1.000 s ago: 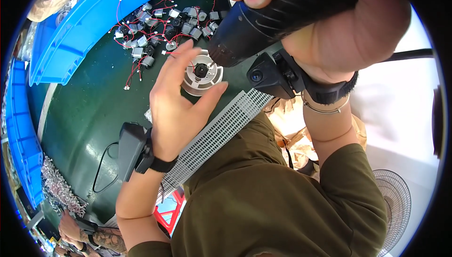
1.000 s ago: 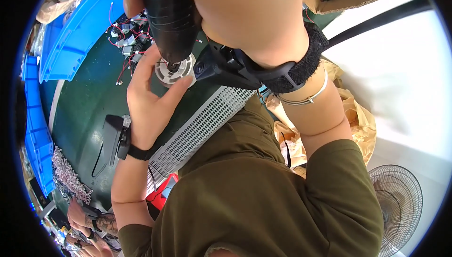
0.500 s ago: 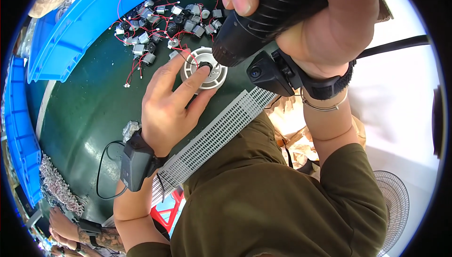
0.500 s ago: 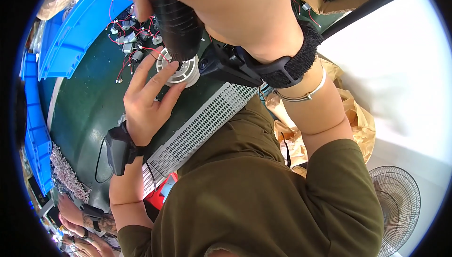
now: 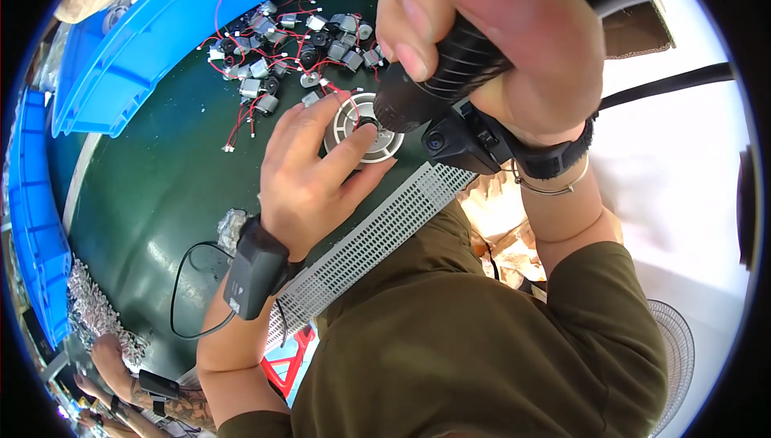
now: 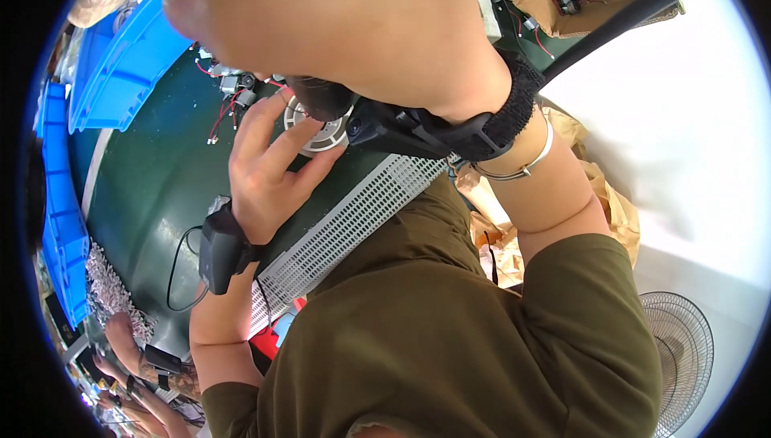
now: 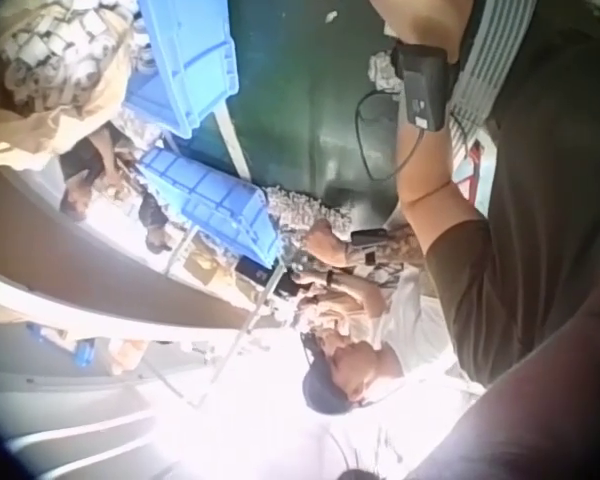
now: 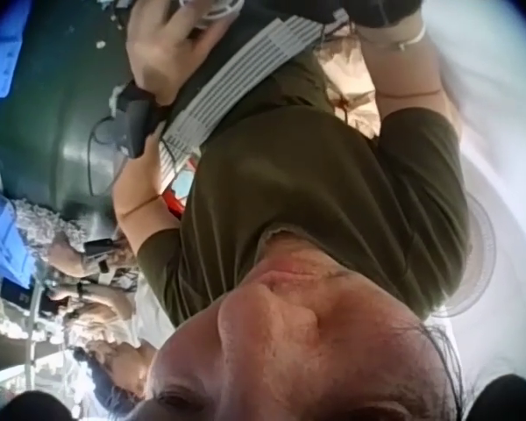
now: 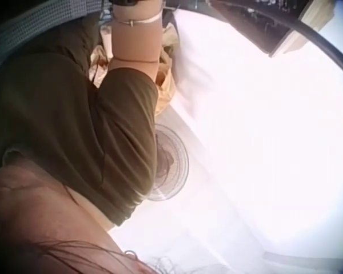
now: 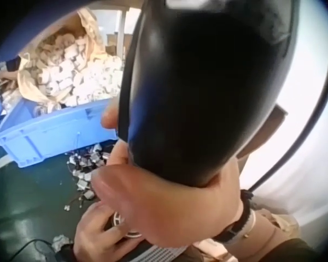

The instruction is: The person picks up a motor and places it into a white plastic housing, then uses a power screwdriver to drive a screw into the assembly.

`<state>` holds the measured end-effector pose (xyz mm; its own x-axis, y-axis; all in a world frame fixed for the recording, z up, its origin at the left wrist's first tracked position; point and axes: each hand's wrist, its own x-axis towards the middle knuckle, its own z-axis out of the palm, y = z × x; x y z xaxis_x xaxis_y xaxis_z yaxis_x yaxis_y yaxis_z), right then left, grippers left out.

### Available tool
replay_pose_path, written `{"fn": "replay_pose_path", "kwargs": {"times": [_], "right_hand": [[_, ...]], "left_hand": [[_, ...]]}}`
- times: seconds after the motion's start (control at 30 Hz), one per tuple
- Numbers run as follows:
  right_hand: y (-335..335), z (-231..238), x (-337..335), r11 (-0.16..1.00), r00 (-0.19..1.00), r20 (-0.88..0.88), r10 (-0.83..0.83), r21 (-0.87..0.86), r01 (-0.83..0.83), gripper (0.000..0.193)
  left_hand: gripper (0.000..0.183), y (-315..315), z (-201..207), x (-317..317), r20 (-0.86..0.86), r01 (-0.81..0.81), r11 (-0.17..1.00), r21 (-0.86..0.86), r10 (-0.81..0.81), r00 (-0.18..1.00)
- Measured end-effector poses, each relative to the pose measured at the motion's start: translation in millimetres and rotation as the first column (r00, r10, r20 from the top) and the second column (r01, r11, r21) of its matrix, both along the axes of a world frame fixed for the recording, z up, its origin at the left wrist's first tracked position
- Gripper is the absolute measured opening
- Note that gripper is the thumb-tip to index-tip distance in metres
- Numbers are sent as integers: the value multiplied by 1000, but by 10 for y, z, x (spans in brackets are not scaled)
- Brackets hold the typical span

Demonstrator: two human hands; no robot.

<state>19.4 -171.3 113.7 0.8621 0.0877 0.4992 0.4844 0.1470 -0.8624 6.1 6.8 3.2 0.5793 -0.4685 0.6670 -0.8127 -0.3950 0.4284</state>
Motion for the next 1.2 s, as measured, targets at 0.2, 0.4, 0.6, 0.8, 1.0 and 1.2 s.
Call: {"fn": "replay_pose_path", "kwargs": {"times": [0.2,0.4,0.6,0.8,1.0,1.2], "right_hand": [[301,127,-99,994,991,87,-100,40,97,45],[172,423,102,968,947,198,-251,55,245,41],[158,337,331,985,978,123,-169,61,163,16],[141,243,371,968,962,121,-243,-32,249,15],[313,190,414,926,902,210,-377,56,374,31],[376,-265,99,829,755,634,-165,-326,455,35]], "left_hand": [[31,-57,-20,19,23,-27,995,-100,30,999],[40,986,335,62,-137,-550,829,-97,537,833],[41,2579,112,242,51,-734,414,539,854,519],[35,999,423,347,-260,-615,784,86,613,746],[32,790,-141,942,-788,-356,934,-39,190,585],[10,759,208,758,-484,-69,937,-343,-113,868]]}}
